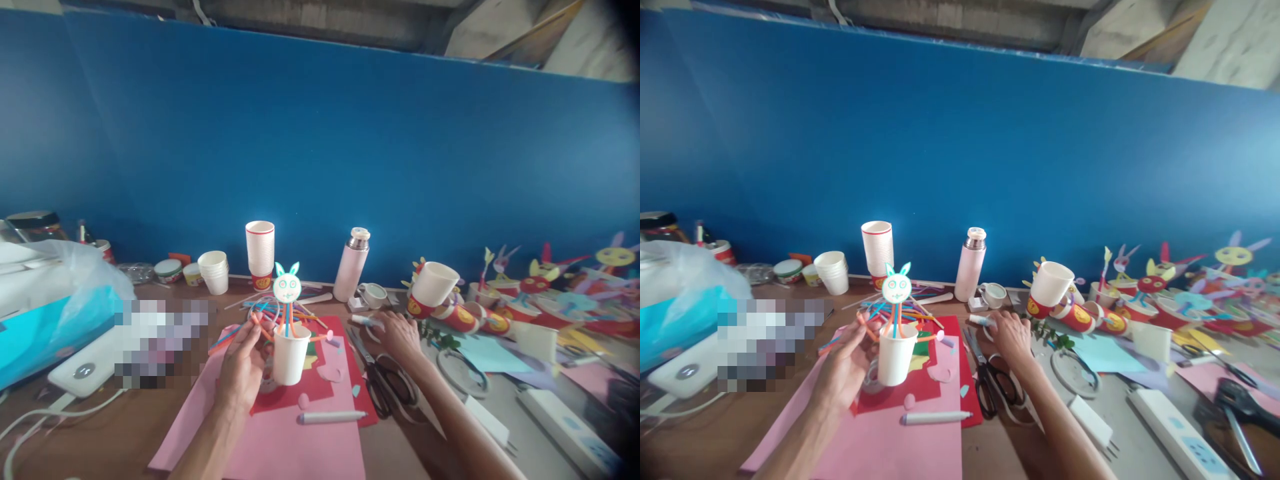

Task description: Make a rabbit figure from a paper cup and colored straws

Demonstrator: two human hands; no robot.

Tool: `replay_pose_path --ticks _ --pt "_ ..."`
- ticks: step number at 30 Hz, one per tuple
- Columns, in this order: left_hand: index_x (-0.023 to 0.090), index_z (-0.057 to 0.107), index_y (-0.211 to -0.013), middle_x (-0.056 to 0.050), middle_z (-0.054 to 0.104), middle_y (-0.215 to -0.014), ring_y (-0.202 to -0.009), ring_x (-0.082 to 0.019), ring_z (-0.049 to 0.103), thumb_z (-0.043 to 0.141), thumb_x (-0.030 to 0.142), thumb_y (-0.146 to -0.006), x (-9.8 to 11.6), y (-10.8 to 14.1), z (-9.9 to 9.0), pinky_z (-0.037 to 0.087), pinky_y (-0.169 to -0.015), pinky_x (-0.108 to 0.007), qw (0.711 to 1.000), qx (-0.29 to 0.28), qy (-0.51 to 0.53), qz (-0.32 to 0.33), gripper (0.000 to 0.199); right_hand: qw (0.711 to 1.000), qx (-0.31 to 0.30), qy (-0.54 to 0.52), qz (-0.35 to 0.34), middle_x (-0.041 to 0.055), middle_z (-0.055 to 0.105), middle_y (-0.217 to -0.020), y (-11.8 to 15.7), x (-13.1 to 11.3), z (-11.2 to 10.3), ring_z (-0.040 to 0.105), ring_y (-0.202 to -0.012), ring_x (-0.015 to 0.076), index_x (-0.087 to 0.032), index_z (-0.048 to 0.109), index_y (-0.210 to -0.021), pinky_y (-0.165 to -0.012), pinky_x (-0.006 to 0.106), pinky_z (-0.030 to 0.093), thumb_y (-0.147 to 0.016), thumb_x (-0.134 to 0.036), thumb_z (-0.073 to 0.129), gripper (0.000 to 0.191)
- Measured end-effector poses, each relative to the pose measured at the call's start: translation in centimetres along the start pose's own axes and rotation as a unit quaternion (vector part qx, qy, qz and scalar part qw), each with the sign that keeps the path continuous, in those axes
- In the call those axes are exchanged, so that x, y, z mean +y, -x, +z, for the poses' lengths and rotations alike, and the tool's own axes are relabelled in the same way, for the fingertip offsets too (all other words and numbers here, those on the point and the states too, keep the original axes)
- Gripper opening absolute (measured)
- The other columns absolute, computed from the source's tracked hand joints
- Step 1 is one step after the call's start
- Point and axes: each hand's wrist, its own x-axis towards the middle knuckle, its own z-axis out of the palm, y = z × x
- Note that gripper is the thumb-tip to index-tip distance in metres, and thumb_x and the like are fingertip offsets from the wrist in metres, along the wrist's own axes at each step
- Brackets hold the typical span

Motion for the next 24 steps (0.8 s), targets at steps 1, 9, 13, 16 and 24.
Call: replay_pose_path --ticks 1,9,13,16,24 --pt "0.020 0.064 -0.095 -0.001 0.067 -0.074 -0.061 -0.011 0.058 0.074 0.021 -0.063 0.0 0.0 0.0 0.042 -0.049 -0.020 1.000 0.003 0.000 -0.002 0.033 1.000 -0.007 0.007 -0.005 0.0058 0.064 -0.097 0.0 0.1 0.1 0.053 -0.095 0.0244 -0.026 0.062 -0.101 -0.079 0.036 0.030 -0.079 -0.022 0.050 0.026" --pt "0.019 0.064 -0.097 -0.002 0.068 -0.075 -0.063 -0.011 0.058 0.072 0.019 -0.066 -0.2 -0.2 -0.3 0.044 -0.052 -0.021 1.000 0.006 -0.003 0.001 0.032 0.999 -0.032 0.031 -0.004 0.0053 0.066 -0.099 0.2 1.7 0.1 0.056 -0.094 0.0234 -0.029 0.059 -0.110 -0.076 0.034 0.034 -0.080 -0.024 0.048 0.032" --pt "0.019 0.064 -0.099 -0.002 0.068 -0.078 -0.065 -0.011 0.059 0.070 0.020 -0.068 -0.3 -0.2 -0.4 0.044 -0.051 -0.021 1.000 0.006 -0.010 0.002 0.031 0.998 -0.040 0.040 0.012 0.0071 0.065 -0.099 0.0 1.8 0.0 0.054 -0.097 0.0245 -0.029 0.062 -0.107 -0.078 0.035 0.034 -0.079 -0.024 0.052 0.030" --pt "0.019 0.064 -0.098 -0.002 0.068 -0.076 -0.064 -0.011 0.058 0.071 0.020 -0.067 -0.3 -0.3 -0.5 0.044 -0.052 -0.020 1.000 0.011 -0.011 0.000 0.032 0.998 -0.046 0.046 0.020 0.0081 0.065 -0.097 -0.1 1.6 0.1 0.053 -0.097 0.0256 -0.027 0.066 -0.099 -0.079 0.036 0.033 -0.077 -0.023 0.054 0.025" --pt "0.019 0.065 -0.093 -0.002 0.068 -0.075 -0.064 -0.012 0.060 0.073 0.020 -0.064 -0.2 -0.2 -0.4 0.044 -0.051 -0.021 1.000 0.006 -0.010 0.001 0.030 0.998 -0.044 0.029 0.029 0.0104 0.061 -0.104 0.0 0.5 -1.8 0.050 -0.100 0.0272 -0.023 0.059 -0.111 -0.080 0.038 0.033 -0.076 -0.027 0.055 0.035"
